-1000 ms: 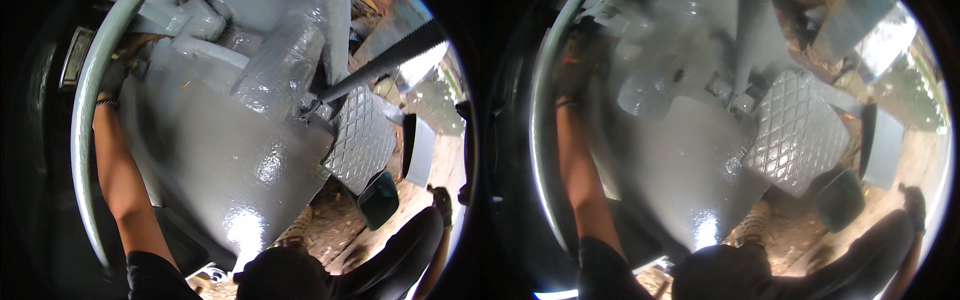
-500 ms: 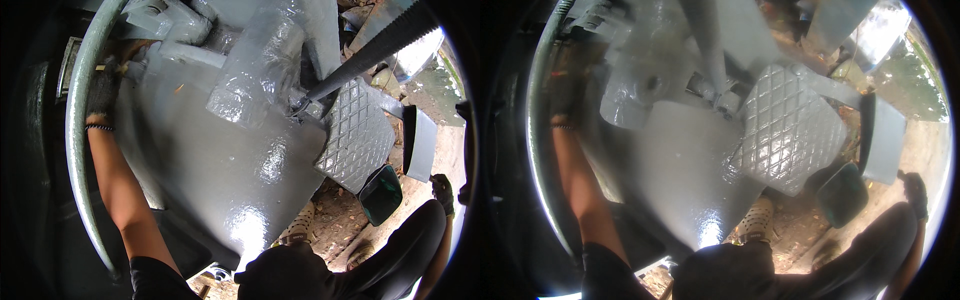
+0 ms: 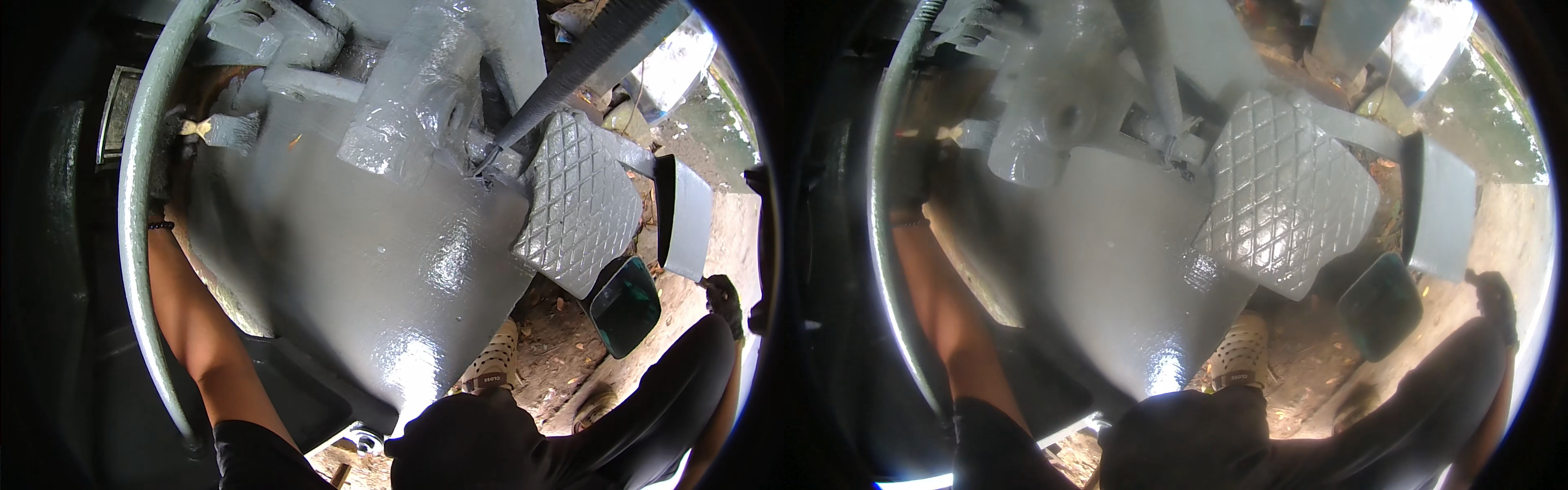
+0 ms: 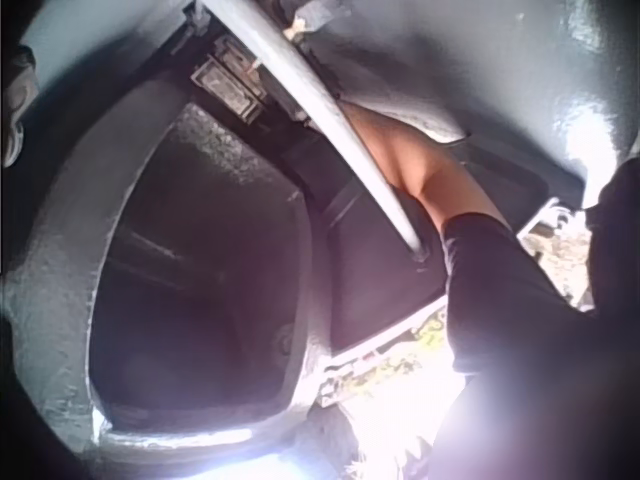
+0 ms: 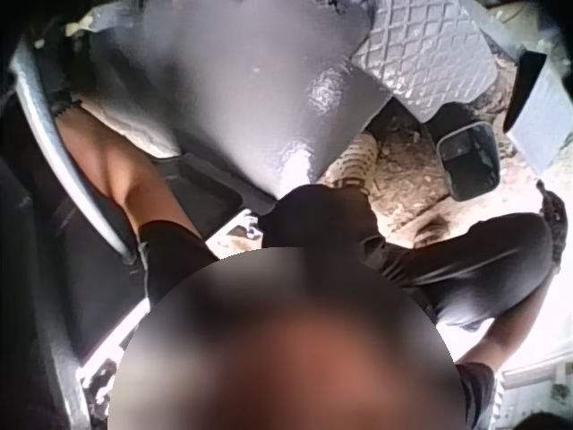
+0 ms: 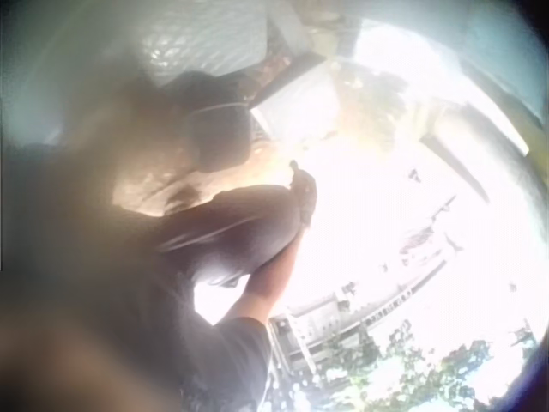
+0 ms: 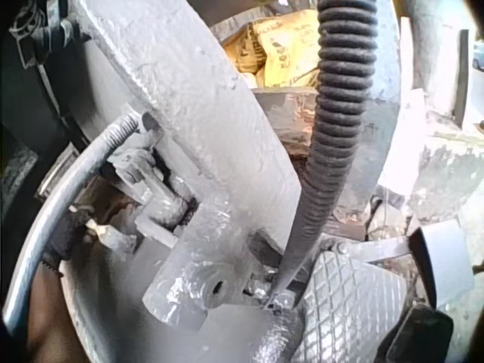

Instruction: The person paints a large gray metal object using a paintbrush and a small container of paint. They repeatedly dip the brush into the container and apply paint to the surface, focusing on edges and seams.

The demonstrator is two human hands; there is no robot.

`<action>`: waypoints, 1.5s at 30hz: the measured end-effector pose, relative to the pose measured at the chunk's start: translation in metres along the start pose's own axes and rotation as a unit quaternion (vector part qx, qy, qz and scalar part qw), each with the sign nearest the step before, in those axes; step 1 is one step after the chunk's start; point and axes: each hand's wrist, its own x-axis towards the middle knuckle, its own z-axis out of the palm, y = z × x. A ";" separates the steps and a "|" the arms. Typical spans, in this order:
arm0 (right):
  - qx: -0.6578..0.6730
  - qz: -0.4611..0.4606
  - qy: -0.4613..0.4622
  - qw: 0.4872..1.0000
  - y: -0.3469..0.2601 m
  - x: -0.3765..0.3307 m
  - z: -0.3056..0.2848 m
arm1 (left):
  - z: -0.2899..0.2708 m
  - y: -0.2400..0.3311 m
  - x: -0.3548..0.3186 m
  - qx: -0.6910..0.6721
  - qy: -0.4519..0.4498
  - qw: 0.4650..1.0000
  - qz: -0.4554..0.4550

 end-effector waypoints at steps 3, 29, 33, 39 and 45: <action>-0.011 0.011 0.023 1.000 0.000 0.000 0.004 | 0.000 -0.008 0.014 0.022 -0.009 1.000 -0.007; -0.027 0.027 0.027 0.999 0.018 0.005 0.004 | 0.002 0.039 -0.038 -0.088 0.024 0.993 -0.072; -0.007 0.031 0.016 0.999 0.016 0.008 0.005 | -0.003 0.019 -0.020 0.379 -0.002 0.921 0.093; -0.036 0.064 0.004 0.997 0.012 0.010 -0.001 | 0.019 -0.061 0.032 0.608 0.076 0.789 0.027; -0.006 0.032 -0.006 0.999 0.030 0.011 0.001 | 0.074 -0.079 0.065 0.214 0.227 0.950 -0.032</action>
